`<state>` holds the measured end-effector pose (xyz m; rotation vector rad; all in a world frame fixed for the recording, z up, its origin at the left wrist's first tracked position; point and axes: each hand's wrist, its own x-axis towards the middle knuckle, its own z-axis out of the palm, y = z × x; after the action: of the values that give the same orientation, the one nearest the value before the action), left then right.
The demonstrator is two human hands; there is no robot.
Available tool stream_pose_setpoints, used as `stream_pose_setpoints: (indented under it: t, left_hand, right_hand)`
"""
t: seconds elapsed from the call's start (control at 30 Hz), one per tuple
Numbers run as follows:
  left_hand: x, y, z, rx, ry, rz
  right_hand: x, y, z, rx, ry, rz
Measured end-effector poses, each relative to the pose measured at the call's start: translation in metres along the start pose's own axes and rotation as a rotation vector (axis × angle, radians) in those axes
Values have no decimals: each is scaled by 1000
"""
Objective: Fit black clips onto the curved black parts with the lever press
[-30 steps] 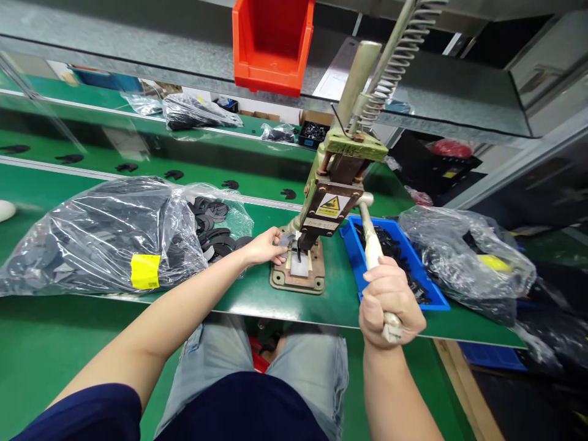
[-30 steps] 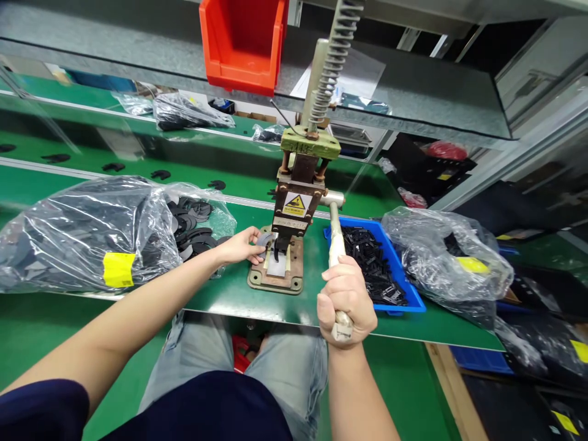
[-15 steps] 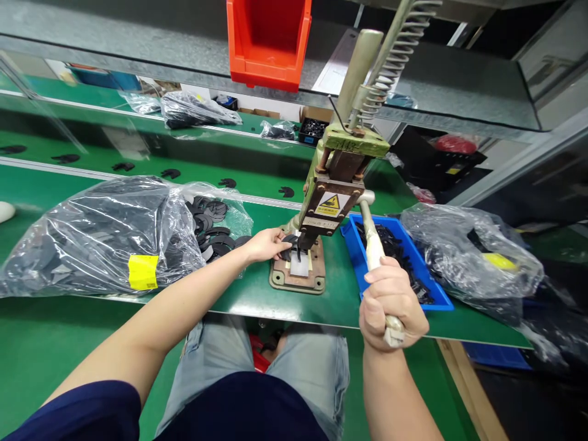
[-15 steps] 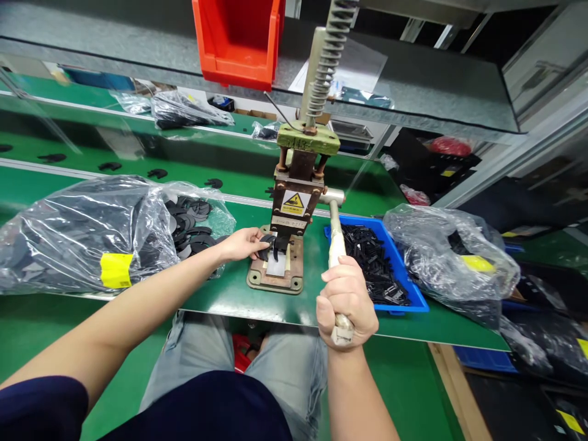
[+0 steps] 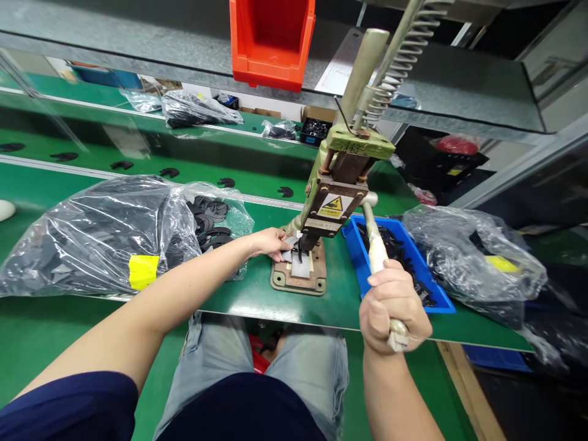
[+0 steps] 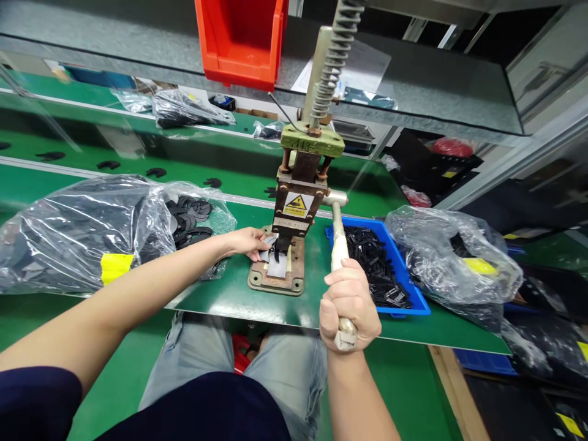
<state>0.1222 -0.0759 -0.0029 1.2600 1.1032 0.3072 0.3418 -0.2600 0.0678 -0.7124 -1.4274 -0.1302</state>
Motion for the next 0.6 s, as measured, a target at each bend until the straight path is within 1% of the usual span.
stream_pose_setpoints:
  t: [0.07,0.17,0.27,0.3,0.33,0.37,0.4,0.43,0.47,0.53,0.57,0.6]
  left_hand:
    - [0,1,1,-47,-31,-40]
    - [-2,2,5,-79,-21,-53]
    - [-14,4,7,-78,23,-9]
    - [-21,4,7,-74,31,19]
    - [-29,5,5,-71,36,54]
    - [-39,5,4,-69,33,93]
    - [-50,4,1,-67,17,134]
    - [-61,4,-1,-66,-8,173]
    - [-72,3,-2,-63,-37,209]
    - [-93,1,-1,-53,-90,265]
    - [-102,1,2,-48,-111,284]
    - [-110,0,6,-45,-124,299]
  right_hand:
    - [13,-2,4,18,24,-18]
    - [54,-5,12,77,83,-55]
    - [97,-2,13,74,60,-11]
    - [104,1,11,54,50,11]
    - [105,5,9,28,45,47]
    - [99,10,7,2,44,90]
    - [87,15,5,-29,41,138]
    - [70,19,5,-74,23,247]
    - [49,22,6,-76,-64,327]
    - [3,23,13,-36,-293,455]
    - [-19,21,18,-2,-396,505]
    - [-37,17,25,30,-472,546]
